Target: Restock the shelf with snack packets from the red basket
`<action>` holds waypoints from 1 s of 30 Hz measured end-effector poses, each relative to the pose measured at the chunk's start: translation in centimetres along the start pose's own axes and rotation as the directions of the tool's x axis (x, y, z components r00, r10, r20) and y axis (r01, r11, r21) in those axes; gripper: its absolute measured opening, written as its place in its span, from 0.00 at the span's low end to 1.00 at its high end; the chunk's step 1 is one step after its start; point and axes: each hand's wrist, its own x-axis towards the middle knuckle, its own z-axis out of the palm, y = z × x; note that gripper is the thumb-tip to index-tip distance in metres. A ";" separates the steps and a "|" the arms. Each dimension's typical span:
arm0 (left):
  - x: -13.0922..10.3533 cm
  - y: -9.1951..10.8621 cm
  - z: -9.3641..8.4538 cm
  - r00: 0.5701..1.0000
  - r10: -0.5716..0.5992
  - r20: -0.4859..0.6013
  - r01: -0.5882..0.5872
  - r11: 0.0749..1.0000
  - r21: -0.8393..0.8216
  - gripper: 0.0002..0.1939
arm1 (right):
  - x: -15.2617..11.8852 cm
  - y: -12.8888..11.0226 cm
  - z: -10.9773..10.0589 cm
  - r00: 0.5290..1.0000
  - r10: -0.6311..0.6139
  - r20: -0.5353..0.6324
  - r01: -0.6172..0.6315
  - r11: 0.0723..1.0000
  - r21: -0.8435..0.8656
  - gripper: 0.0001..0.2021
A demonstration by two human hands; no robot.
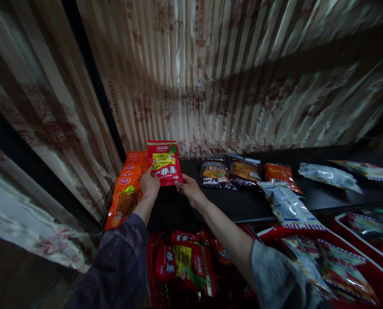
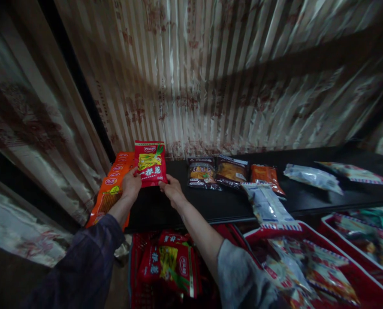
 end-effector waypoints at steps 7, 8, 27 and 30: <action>1.4 0.0 1.3 0.994 0.107 0.030 -0.111 0.964 0.242 0.24 | 2.2 0.4 1.2 0.998 0.054 -0.029 -0.055 0.998 -0.032 0.11; 1.5 -0.1 1.5 0.992 0.123 0.027 -0.126 0.956 0.266 0.24 | 2.3 0.5 1.4 0.997 0.062 -0.038 -0.063 0.997 -0.036 0.11; 0.7 -1.4 2.5 0.970 0.226 0.090 -0.241 0.844 0.480 0.20 | 3.2 3.7 0.7 0.999 0.044 -0.017 -0.045 0.997 -0.056 0.14; 0.4 -1.5 2.6 0.962 0.256 0.091 -0.267 0.828 0.493 0.20 | 3.2 3.8 0.6 0.998 0.054 -0.032 -0.055 0.997 -0.058 0.13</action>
